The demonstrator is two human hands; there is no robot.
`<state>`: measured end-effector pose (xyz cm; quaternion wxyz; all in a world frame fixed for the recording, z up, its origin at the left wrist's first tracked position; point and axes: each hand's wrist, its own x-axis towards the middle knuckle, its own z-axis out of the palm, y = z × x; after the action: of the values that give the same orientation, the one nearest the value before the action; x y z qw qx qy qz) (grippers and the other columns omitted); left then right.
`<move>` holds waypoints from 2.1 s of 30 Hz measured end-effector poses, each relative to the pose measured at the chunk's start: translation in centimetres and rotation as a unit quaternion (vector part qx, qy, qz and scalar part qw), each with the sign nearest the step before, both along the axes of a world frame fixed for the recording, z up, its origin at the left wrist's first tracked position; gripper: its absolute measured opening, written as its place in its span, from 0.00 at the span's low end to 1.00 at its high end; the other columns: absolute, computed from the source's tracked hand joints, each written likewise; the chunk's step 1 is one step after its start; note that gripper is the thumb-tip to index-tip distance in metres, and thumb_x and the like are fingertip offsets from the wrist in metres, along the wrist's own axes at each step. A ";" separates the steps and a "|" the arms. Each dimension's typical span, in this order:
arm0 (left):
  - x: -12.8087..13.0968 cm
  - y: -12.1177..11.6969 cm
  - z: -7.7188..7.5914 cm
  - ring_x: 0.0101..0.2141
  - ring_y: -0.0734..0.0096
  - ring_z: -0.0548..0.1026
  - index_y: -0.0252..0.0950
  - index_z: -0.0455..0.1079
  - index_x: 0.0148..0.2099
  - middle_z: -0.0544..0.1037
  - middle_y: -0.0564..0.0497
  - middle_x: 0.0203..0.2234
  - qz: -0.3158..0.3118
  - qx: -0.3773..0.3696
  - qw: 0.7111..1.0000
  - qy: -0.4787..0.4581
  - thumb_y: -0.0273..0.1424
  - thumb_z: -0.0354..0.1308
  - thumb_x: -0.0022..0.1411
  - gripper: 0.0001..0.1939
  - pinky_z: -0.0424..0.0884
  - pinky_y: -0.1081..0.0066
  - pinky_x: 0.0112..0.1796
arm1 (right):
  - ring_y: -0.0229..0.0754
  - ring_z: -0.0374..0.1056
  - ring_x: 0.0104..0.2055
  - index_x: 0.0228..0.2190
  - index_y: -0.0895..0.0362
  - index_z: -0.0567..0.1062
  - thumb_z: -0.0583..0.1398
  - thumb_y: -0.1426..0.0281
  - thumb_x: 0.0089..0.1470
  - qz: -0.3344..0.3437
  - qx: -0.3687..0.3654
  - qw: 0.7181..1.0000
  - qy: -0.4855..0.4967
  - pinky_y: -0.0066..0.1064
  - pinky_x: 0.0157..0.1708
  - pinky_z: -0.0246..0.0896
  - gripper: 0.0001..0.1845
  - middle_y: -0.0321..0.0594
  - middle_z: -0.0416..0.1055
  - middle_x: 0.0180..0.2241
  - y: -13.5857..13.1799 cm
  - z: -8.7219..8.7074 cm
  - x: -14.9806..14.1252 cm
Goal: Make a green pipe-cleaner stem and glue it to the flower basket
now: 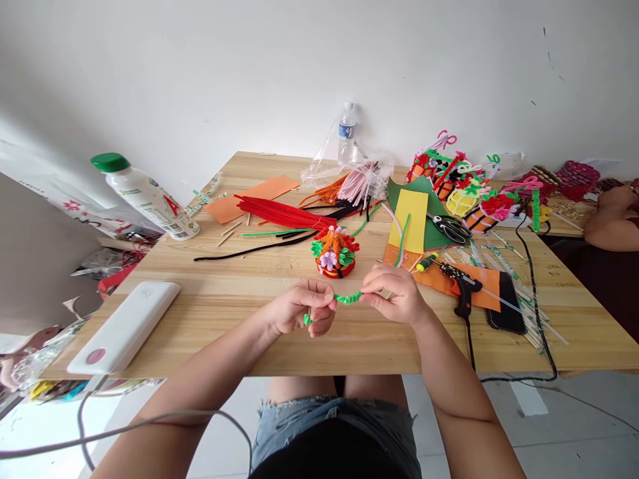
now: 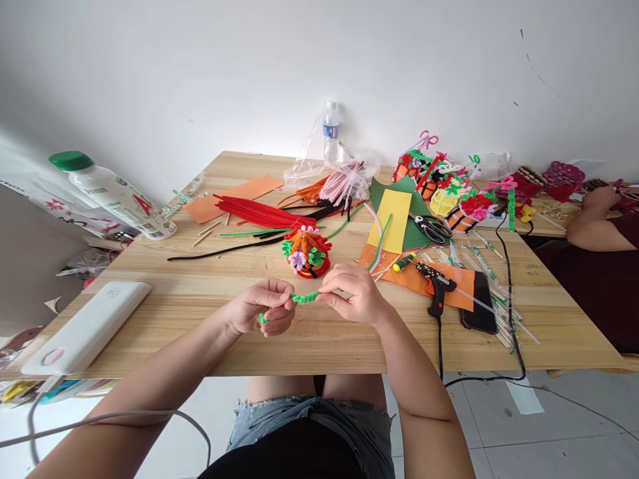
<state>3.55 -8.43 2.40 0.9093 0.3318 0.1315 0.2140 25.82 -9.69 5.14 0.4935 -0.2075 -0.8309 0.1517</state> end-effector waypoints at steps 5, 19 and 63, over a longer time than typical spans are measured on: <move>-0.1 -0.3 -0.6 0.14 0.71 0.71 0.31 0.75 0.35 0.70 0.53 0.13 -0.020 0.044 0.998 -0.035 0.33 0.63 0.59 0.09 0.68 0.73 0.17 | 0.38 0.67 0.28 0.31 0.56 0.74 0.65 0.75 0.53 -0.019 -0.011 1.000 0.016 0.32 0.29 0.64 0.04 0.40 0.73 0.27 0.1 0.0 0.0; 0.8 -0.7 0.4 0.30 0.68 0.78 0.33 0.73 0.41 0.80 0.47 0.29 0.201 0.207 0.956 0.057 0.37 0.69 0.53 0.17 0.72 0.70 0.32 | 0.37 0.68 0.28 0.29 0.55 0.72 0.63 0.75 0.54 -0.080 -0.012 0.997 -0.006 0.30 0.27 0.62 0.04 0.39 0.73 0.26 0.2 -0.2 -0.1; 0.3 -0.3 0.7 0.47 0.58 0.72 0.38 0.76 0.48 0.78 0.43 0.46 0.383 0.420 0.793 0.218 0.33 0.69 0.51 0.20 0.65 0.62 0.51 | 0.40 0.69 0.33 0.33 0.56 0.74 0.58 0.76 0.56 -0.149 -0.050 0.984 -0.079 0.31 0.32 0.66 0.04 0.42 0.74 0.32 0.2 -1.4 -0.5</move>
<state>3.83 -8.71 3.05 0.4710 0.6415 0.3402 0.5009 25.31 -9.50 3.77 0.4324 -0.3648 -0.8183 0.1014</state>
